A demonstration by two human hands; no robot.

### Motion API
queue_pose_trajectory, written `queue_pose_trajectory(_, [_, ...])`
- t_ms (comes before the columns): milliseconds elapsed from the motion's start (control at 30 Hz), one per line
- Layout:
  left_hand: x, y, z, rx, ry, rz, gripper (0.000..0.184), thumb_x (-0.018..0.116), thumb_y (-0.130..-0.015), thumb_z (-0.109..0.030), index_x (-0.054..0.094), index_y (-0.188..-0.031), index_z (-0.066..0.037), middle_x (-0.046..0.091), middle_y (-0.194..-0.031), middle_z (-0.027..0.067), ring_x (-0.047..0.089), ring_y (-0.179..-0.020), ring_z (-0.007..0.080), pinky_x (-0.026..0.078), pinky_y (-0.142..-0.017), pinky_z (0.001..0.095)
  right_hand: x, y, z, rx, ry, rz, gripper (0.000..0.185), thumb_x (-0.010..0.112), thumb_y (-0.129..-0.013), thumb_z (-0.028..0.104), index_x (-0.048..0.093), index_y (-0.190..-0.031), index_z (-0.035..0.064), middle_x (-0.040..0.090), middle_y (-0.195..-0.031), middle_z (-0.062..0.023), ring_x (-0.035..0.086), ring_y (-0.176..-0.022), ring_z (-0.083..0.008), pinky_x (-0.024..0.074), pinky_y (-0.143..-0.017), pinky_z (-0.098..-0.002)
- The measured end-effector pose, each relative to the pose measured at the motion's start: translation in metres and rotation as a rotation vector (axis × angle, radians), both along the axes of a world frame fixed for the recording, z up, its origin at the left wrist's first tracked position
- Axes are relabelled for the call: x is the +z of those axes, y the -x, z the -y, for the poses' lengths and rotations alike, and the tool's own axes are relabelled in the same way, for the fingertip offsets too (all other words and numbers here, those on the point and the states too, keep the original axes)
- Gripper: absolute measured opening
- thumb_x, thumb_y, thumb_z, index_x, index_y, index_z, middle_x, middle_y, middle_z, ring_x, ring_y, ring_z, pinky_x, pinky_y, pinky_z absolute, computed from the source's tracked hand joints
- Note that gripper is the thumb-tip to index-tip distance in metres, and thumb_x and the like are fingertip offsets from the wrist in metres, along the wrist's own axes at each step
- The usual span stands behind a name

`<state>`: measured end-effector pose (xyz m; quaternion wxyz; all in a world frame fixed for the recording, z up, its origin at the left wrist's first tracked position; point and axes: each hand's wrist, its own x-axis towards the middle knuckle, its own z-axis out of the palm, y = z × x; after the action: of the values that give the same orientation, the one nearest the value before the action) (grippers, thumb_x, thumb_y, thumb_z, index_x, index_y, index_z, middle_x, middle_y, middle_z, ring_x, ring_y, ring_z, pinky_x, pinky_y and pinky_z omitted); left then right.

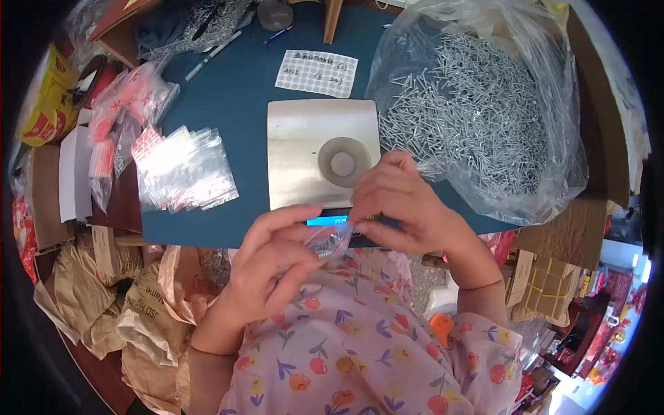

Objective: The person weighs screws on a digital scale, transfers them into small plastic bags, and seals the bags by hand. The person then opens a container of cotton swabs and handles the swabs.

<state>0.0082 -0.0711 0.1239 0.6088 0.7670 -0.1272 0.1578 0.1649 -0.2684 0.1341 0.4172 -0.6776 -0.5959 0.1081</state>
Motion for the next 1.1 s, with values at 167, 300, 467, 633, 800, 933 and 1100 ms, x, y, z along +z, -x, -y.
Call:
queue_pose_trajectory(167, [0.011,-0.002,0.008,-0.083,0.015,-0.107,0.020,0.069,-0.076,0.004,0.061,-0.094,0.001,0.058,-0.114,0.0203,0.066,-0.094,0.0283,0.053,-0.081,0.0350,0.009,0.017,0.005,0.058,-0.060,0.129,0.015,0.071,-0.070,0.011,0.058,-0.078,0.0115,0.053,-0.076,-0.0002,0.055,-0.075,-0.0165,0.0381,-0.082,-0.0368])
queue_pose_trajectory(300, [0.002,-0.002,0.018,-0.046,-0.127,-0.130,0.024,0.071,-0.072,0.003,0.063,-0.094,-0.001,0.065,-0.095,0.0125,0.065,-0.082,0.0264,0.052,-0.073,0.0343,0.007,0.024,-0.002,0.135,-0.067,0.240,0.013,0.069,-0.070,0.012,0.056,-0.073,0.0101,0.050,-0.072,-0.0006,0.053,-0.070,-0.0172,0.0413,-0.079,-0.0360])
queue_pose_trajectory(467, [0.002,-0.004,0.016,-0.021,-0.111,-0.155,0.017,0.070,-0.073,0.003,0.063,-0.088,-0.002,0.066,-0.087,0.0104,0.064,-0.080,0.0270,0.051,-0.072,0.0350,-0.001,0.027,-0.004,0.047,-0.089,0.243,0.017,0.070,-0.071,0.017,0.055,-0.070,0.0100,0.049,-0.070,-0.0001,0.053,-0.069,-0.0165,0.0420,-0.079,-0.0366])
queue_pose_trajectory(633, [0.003,0.000,0.015,-0.085,-0.075,-0.195,0.014,0.071,-0.073,0.003,0.065,-0.085,-0.002,0.068,-0.090,0.0111,0.066,-0.087,0.0266,0.052,-0.076,0.0347,0.001,0.029,-0.006,0.162,-0.111,0.267,0.021,0.074,-0.070,0.023,0.056,-0.070,0.0116,0.050,-0.069,0.0006,0.053,-0.069,-0.0165,0.0421,-0.078,-0.0359])
queue_pose_trajectory(800, [0.006,0.006,-0.003,-0.023,0.073,-0.244,0.013,0.075,-0.072,0.001,0.066,-0.080,-0.002,0.070,-0.095,0.0118,0.067,-0.095,0.0248,0.053,-0.080,0.0332,0.005,0.025,0.005,0.089,-0.188,0.235,0.023,0.076,-0.072,0.025,0.057,-0.070,0.0121,0.050,-0.071,0.0013,0.054,-0.070,-0.0163,0.0420,-0.079,-0.0351])
queue_pose_trajectory(933, [0.002,0.015,-0.010,-0.017,0.180,-0.334,0.014,0.078,-0.071,0.001,0.065,-0.076,-0.003,0.070,-0.092,0.0128,0.068,-0.090,0.0233,0.054,-0.076,0.0322,0.000,0.026,0.007,0.126,-0.106,0.162,0.021,0.076,-0.074,0.025,0.060,-0.075,0.0112,0.054,-0.076,-0.0001,0.057,-0.076,-0.0174,0.0431,-0.078,-0.0364])
queue_pose_trajectory(1100, [0.000,0.046,-0.046,0.103,0.243,-0.419,0.016,0.080,-0.069,0.001,0.064,-0.072,-0.003,0.069,-0.086,0.0131,0.068,-0.080,0.0220,0.054,-0.070,0.0314,-0.002,-0.013,0.019,-0.074,0.167,0.113,0.033,0.076,-0.072,0.017,0.063,-0.101,0.0084,0.061,-0.097,-0.0075,0.058,-0.094,-0.0278,0.0442,-0.085,-0.0406])
